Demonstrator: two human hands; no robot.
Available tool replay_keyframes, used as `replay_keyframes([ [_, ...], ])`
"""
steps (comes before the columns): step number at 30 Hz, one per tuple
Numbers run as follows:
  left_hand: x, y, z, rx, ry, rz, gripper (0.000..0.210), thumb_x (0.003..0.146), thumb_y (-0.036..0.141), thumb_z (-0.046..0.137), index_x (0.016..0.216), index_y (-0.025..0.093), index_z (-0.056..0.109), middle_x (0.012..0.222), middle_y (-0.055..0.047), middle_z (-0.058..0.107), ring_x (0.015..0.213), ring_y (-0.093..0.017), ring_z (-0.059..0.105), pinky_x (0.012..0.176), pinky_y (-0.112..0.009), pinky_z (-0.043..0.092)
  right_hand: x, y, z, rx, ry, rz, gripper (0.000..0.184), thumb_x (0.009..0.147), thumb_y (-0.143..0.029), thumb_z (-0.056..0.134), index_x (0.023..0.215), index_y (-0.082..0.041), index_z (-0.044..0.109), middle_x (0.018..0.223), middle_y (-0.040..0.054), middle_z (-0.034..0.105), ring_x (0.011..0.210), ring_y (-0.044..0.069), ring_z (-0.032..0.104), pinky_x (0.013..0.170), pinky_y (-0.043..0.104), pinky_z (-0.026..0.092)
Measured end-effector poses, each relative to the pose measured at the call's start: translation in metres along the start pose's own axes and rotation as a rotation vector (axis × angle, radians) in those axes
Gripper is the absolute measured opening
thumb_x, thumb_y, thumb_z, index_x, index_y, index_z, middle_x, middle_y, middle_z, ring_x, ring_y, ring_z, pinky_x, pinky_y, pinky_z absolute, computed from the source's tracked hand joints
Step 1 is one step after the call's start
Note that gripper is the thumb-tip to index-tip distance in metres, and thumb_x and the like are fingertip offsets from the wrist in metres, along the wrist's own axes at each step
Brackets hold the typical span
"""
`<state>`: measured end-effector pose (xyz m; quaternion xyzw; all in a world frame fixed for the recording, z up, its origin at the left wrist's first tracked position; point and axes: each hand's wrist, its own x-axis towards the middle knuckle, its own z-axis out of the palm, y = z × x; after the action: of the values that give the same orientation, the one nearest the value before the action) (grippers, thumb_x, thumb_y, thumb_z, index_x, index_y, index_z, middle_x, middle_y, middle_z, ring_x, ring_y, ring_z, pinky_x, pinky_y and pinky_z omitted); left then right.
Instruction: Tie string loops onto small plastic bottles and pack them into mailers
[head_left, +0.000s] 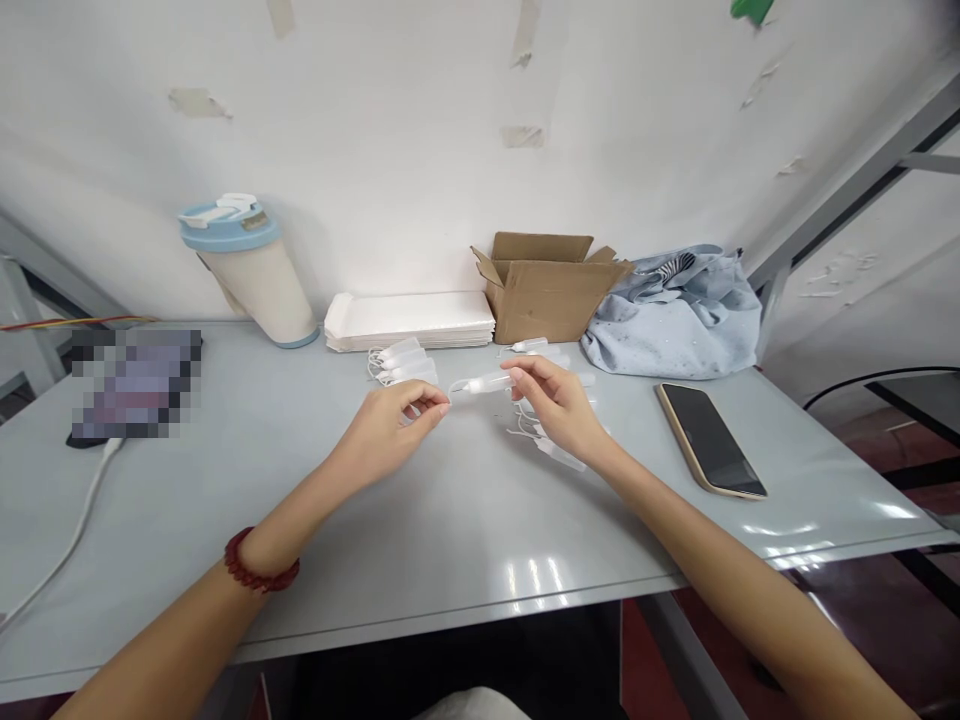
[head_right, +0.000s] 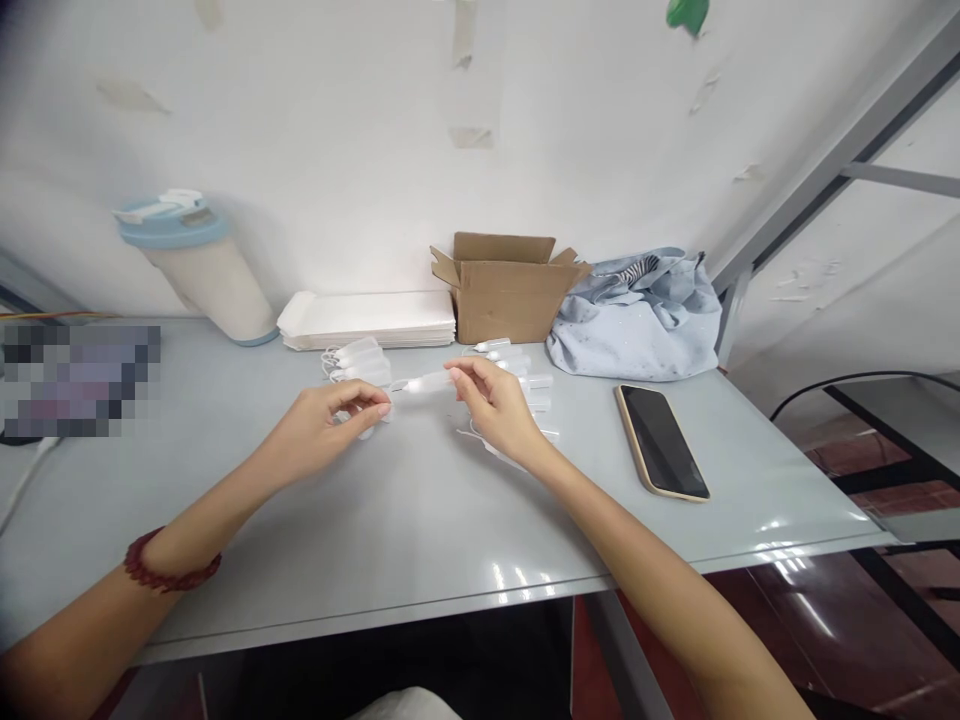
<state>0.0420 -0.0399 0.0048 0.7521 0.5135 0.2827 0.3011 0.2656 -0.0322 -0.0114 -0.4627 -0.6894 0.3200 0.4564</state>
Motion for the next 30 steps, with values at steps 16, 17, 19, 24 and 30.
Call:
replay_keyframes([
  [16,0.0009,0.0031,-0.003,-0.202,0.011,-0.063,0.023,0.081,0.04,0.057,0.081,0.019,0.066,0.08,-0.003,0.068,0.077,-0.019,0.063,0.072,-0.03,0.05,-0.0023,-0.0029,0.0013,0.01,-0.028,0.006,0.028,0.091,-0.042,0.048,0.097,-0.019,0.062,0.076,0.0011,0.059,0.068,0.012,0.054,0.059,0.025,0.042],
  [17,0.0008,0.003,-0.0031,-0.201,0.013,-0.068,0.022,0.081,0.04,0.057,0.081,0.019,0.066,0.08,-0.003,0.068,0.076,-0.019,0.063,0.071,-0.03,0.049,-0.0023,-0.003,0.0013,0.011,-0.031,0.005,0.027,0.091,-0.042,0.048,0.097,-0.019,0.062,0.076,0.0011,0.059,0.068,0.012,0.054,0.059,0.025,0.041],
  [19,0.0006,0.0029,-0.0034,-0.199,0.014,-0.077,0.023,0.081,0.04,0.057,0.081,0.019,0.066,0.08,-0.003,0.068,0.076,-0.019,0.062,0.069,-0.03,0.049,-0.0025,-0.0032,0.0014,0.008,-0.035,0.007,0.028,0.092,-0.042,0.047,0.097,-0.019,0.062,0.075,0.0011,0.059,0.068,0.012,0.054,0.058,0.024,0.041],
  [24,0.0003,0.0034,-0.0038,-0.196,0.014,-0.083,0.024,0.081,0.041,0.056,0.082,0.019,0.065,0.081,-0.003,0.068,0.076,-0.019,0.062,0.065,-0.029,0.048,-0.003,-0.0035,0.0012,0.004,-0.033,0.007,0.027,0.091,-0.041,0.048,0.097,-0.018,0.062,0.074,0.0008,0.058,0.067,0.012,0.053,0.058,0.024,0.04],
  [30,0.0001,0.0034,-0.0033,-0.215,0.007,-0.087,0.023,0.082,0.04,0.056,0.082,0.018,0.064,0.08,-0.003,0.067,0.076,-0.019,0.062,0.065,-0.028,0.048,-0.003,-0.0032,0.0012,0.01,-0.041,0.012,0.028,0.091,-0.042,0.048,0.097,-0.017,0.062,0.072,0.0005,0.057,0.067,0.012,0.053,0.057,0.024,0.039],
])
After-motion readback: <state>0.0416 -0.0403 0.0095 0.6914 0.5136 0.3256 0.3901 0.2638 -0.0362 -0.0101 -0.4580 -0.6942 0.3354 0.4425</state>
